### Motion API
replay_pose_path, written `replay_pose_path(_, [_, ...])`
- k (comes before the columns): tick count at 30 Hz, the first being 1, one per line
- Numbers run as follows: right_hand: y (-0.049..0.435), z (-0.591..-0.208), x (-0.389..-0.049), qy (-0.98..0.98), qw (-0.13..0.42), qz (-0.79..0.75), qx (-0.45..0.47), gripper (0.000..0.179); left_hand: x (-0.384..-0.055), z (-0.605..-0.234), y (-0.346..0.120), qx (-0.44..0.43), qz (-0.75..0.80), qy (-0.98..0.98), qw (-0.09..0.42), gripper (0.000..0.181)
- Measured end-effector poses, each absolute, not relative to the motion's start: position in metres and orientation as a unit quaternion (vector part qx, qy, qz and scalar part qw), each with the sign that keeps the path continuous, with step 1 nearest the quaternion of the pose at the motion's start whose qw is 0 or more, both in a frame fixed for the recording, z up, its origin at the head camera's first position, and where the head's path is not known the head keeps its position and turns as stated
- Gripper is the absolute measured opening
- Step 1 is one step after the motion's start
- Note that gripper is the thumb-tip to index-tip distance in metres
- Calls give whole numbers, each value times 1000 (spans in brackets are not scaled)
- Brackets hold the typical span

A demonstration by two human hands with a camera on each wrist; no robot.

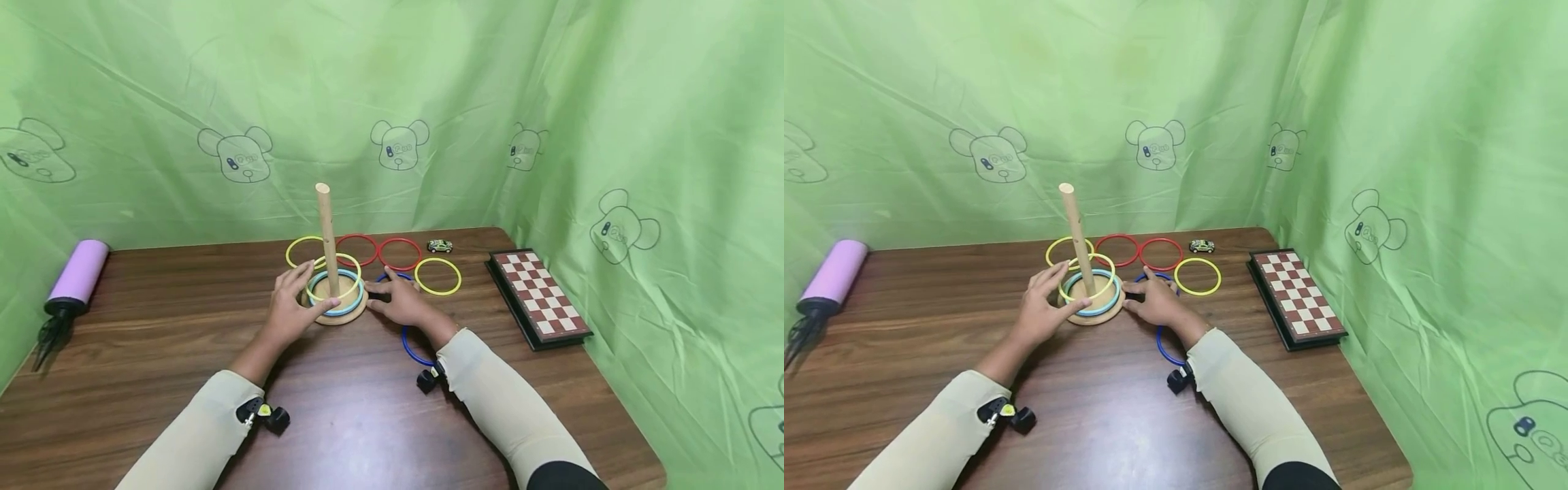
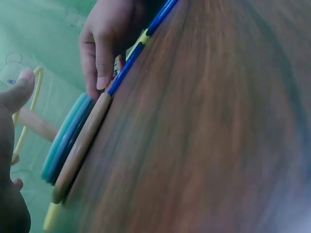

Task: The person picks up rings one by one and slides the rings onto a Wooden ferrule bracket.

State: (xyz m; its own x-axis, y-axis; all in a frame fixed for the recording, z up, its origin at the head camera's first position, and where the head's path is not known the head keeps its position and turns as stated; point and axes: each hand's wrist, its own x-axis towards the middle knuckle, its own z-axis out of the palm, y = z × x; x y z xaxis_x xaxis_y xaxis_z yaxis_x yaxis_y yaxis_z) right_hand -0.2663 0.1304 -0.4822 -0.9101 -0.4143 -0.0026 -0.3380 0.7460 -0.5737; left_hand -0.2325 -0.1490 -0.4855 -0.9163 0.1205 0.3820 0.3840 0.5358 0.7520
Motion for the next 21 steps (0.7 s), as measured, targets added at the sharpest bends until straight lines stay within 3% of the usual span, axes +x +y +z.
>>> replay_pose_path(21, [128,-484,-268,936,64,-286,-194,48,-234,-498,-148,-141,-393,-904,91,99])
